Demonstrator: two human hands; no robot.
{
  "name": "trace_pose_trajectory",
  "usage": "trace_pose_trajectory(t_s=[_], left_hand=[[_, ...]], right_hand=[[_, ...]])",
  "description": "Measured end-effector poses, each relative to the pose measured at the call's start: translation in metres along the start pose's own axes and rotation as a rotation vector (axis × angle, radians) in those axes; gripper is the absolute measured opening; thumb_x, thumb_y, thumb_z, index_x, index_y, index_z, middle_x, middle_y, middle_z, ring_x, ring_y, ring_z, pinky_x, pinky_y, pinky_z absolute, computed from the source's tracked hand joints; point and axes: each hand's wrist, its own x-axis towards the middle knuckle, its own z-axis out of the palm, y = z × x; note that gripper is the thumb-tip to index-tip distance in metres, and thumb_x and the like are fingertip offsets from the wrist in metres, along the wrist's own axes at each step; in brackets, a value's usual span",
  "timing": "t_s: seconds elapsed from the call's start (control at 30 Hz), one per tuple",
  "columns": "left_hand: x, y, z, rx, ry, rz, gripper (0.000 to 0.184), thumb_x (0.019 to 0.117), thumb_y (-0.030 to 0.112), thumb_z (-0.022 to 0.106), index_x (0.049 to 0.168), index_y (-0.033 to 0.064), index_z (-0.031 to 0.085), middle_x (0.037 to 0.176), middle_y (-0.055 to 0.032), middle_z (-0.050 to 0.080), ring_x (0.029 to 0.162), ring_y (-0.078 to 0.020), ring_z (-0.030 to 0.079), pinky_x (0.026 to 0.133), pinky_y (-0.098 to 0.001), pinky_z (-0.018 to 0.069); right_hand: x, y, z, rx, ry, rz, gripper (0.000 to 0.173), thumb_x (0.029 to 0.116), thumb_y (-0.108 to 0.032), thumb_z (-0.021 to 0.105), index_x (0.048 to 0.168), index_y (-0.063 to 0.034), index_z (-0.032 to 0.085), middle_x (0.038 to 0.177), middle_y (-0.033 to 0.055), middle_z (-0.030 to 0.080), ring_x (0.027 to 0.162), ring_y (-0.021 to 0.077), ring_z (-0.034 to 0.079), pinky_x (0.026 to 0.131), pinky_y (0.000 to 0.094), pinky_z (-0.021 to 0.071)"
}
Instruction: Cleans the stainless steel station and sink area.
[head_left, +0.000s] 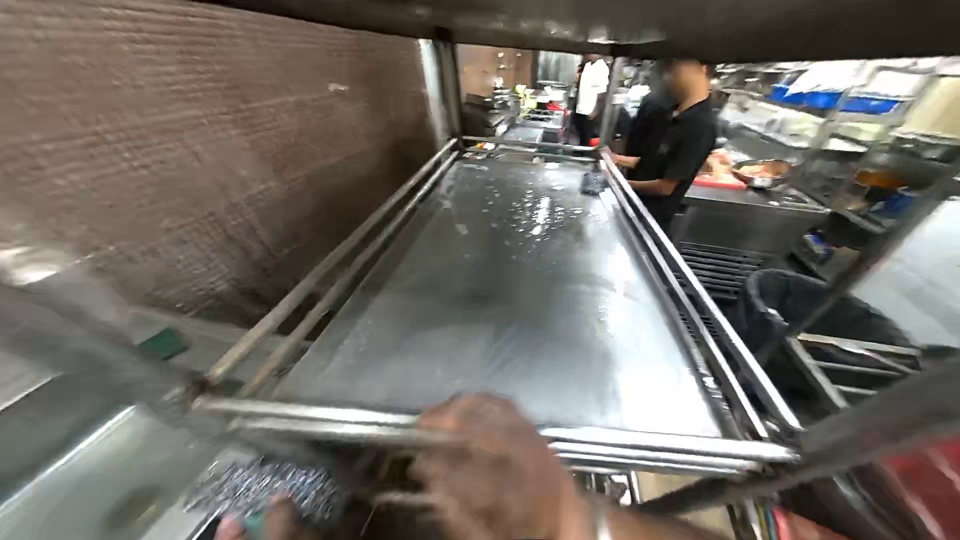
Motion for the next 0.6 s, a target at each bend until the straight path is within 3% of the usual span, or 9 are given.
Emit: trace_pose_trajectory(t_s=[0.03, 0.1, 0.17, 0.23, 0.3, 0.4, 0.47, 0.53, 0.6], left_hand=[[0.012, -0.032, -0.012, 0.022, 0.029, 0.09, 0.059, 0.0998, 0.012, 0.058, 0.146, -0.0155, 0.035, 0.145, -0.0304, 0.047, 0.129, -0.0229, 0.054, 0.107, -0.0332, 0.0478], [0.018, -0.035, -0.023, -0.011, 0.105, 0.068, 0.059, 0.0998, 0.012, 0.061, 0.149, -0.0101, 0.037, 0.146, -0.0293, 0.048, 0.129, -0.0274, 0.055, 0.108, -0.0397, 0.0475], [0.018, -0.019, -0.022, -0.115, 0.149, -0.023, 0.056, 0.1012, 0.012, 0.059, 0.151, -0.0026, 0.038, 0.143, -0.0219, 0.051, 0.123, -0.0226, 0.057, 0.104, -0.0397, 0.0503], [0.02, -0.011, -0.02, -0.248, 0.167, -0.053, 0.055, 0.102, 0.013, 0.057, 0.152, 0.0039, 0.037, 0.141, -0.0173, 0.053, 0.118, -0.0215, 0.061, 0.098, -0.0427, 0.0544], [0.02, -0.001, -0.016, -0.323, 0.134, -0.026, 0.054, 0.1032, 0.016, 0.054, 0.154, 0.008, 0.036, 0.138, -0.0139, 0.055, 0.114, -0.0197, 0.062, 0.095, -0.0432, 0.0554], [0.017, 0.009, -0.001, -0.329, 0.056, 0.137, 0.057, 0.1018, 0.023, 0.059, 0.154, 0.014, 0.038, 0.136, -0.0075, 0.059, 0.113, -0.0154, 0.065, 0.094, -0.0389, 0.0574], [0.018, 0.015, 0.014, -0.229, 0.019, 0.268, 0.062, 0.0994, 0.03, 0.066, 0.154, 0.0185, 0.039, 0.142, -0.0046, 0.057, 0.118, -0.0141, 0.063, 0.098, -0.0372, 0.0563], [0.02, 0.023, 0.028, -0.066, 0.031, 0.318, 0.072, 0.0954, 0.039, 0.07, 0.156, 0.017, 0.039, 0.151, -0.0107, 0.048, 0.129, -0.0209, 0.055, 0.105, -0.0431, 0.0504], [0.028, 0.028, 0.037, 0.025, 0.083, 0.349, 0.073, 0.0946, 0.043, 0.071, 0.154, 0.0109, 0.043, 0.149, -0.0176, 0.046, 0.131, -0.0277, 0.053, 0.107, -0.0468, 0.0479]], right_hand=[[-0.007, 0.007, -0.013, -0.057, -0.065, 0.1, 0.024, 0.0984, -0.025, 0.061, 0.109, -0.0143, 0.079, 0.13, 0.0071, 0.07, 0.127, 0.0219, 0.061, 0.109, 0.0439, 0.05], [-0.026, 0.024, -0.027, -0.274, -0.225, 0.258, 0.03, 0.1003, -0.036, 0.058, 0.117, -0.0204, 0.077, 0.132, 0.0009, 0.068, 0.126, 0.0177, 0.061, 0.104, 0.0415, 0.0543], [-0.038, 0.035, -0.026, -0.555, -0.274, 0.238, 0.037, 0.0976, -0.045, 0.056, 0.114, -0.0189, 0.077, 0.115, 0.0026, 0.075, 0.105, 0.0216, 0.071, 0.082, 0.0432, 0.0607], [-0.04, 0.035, -0.017, -0.703, -0.254, 0.196, 0.045, 0.096, -0.05, 0.053, 0.108, -0.0134, 0.077, 0.092, 0.0061, 0.076, 0.079, 0.0274, 0.073, 0.06, 0.0477, 0.0552], [-0.037, 0.034, -0.006, -0.782, -0.207, 0.178, 0.048, 0.0954, -0.051, 0.05, 0.099, -0.012, 0.078, 0.079, 0.007, 0.074, 0.065, 0.0288, 0.07, 0.051, 0.048, 0.05], [-0.038, 0.035, 0.001, -0.854, -0.17, 0.133, 0.041, 0.0933, -0.044, 0.052, 0.098, -0.0109, 0.076, 0.079, 0.008, 0.074, 0.066, 0.0294, 0.07, 0.051, 0.0469, 0.0488], [-0.04, 0.037, 0.001, -0.872, -0.159, 0.089, 0.039, 0.0942, -0.042, 0.054, 0.101, -0.0104, 0.076, 0.079, 0.0084, 0.073, 0.067, 0.0291, 0.07, 0.052, 0.0455, 0.049], [-0.042, 0.038, 0.002, -0.897, -0.144, 0.065, 0.036, 0.0931, -0.038, 0.055, 0.101, -0.0097, 0.076, 0.079, 0.0089, 0.072, 0.066, 0.0289, 0.069, 0.053, 0.0452, 0.0481], [-0.042, 0.039, 0.006, -0.939, -0.123, 0.059, 0.032, 0.0899, -0.034, 0.057, 0.097, -0.0093, 0.076, 0.076, 0.0084, 0.071, 0.065, 0.0285, 0.069, 0.052, 0.0453, 0.0476]])
